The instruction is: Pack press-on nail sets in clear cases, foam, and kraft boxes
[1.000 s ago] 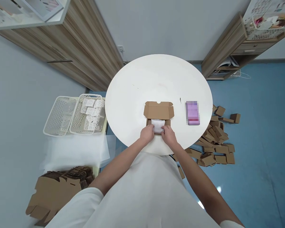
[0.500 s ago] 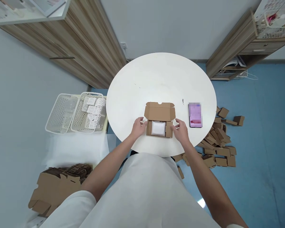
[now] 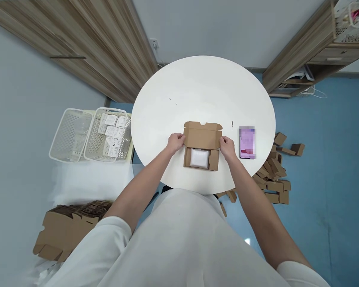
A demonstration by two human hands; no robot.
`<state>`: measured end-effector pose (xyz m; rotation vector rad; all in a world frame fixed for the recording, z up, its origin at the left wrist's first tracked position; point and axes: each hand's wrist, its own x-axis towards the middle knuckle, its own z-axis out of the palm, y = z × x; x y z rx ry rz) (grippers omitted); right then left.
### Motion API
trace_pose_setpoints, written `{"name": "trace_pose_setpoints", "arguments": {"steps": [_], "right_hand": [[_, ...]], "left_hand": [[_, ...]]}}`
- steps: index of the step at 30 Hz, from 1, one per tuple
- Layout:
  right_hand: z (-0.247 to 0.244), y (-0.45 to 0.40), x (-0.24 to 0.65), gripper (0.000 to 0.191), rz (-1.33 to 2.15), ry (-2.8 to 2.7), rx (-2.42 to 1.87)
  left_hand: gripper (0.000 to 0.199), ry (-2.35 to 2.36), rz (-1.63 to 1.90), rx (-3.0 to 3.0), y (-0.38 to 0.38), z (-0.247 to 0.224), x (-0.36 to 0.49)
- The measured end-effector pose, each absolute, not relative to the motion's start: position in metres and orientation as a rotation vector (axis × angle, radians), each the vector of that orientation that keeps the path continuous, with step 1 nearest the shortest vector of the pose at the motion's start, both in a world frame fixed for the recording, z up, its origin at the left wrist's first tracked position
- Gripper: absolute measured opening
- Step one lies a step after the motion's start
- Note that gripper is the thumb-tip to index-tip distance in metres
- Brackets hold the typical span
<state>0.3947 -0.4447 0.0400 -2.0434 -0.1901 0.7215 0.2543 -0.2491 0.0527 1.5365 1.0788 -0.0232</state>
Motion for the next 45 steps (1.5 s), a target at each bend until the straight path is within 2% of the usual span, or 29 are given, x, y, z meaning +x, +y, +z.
{"name": "trace_pose_setpoints", "arguments": {"steps": [8, 15, 19, 22, 26, 35, 41, 43, 45], "right_hand": [[0.069, -0.459, 0.371, 0.035, 0.613, -0.425, -2.184], [0.075, -0.478, 0.354, 0.041, 0.677, -0.507, -2.119], [0.062, -0.505, 0.356, 0.047, 0.672, -0.246, -2.172], [0.049, -0.521, 0.351, 0.045, 0.933, -0.033, -2.074], [0.038, -0.523, 0.337, 0.044, 0.995, 0.028, -1.956], [0.037, -0.5, 0.31, 0.032, 0.681, -0.381, -2.351], [0.044, -0.498, 0.314, 0.057, 0.75, -0.404, -2.19], [0.05, -0.499, 0.316, 0.054, 0.798, -0.468, -2.158], [0.057, -0.499, 0.316, 0.044, 0.825, -0.542, -2.16]], "left_hand": [[0.017, 0.907, 0.105, 1.774, -0.262, 0.06, 0.223], [0.006, 0.889, 0.157, 1.927, -0.283, 0.062, 0.199], [0.004, 0.909, 0.16, 1.972, -0.283, 0.061, 0.197], [0.003, 0.922, 0.172, 1.987, -0.282, 0.061, 0.196], [0.004, 0.953, 0.172, 2.012, -0.282, 0.062, 0.195], [0.002, 0.932, 0.175, 2.093, -0.287, 0.065, 0.188], [0.007, 0.932, 0.161, 2.198, -0.294, 0.066, 0.178], [0.01, 0.912, 0.156, 2.207, -0.298, 0.066, 0.175], [0.01, 0.895, 0.142, 2.181, -0.304, 0.065, 0.172]]}}
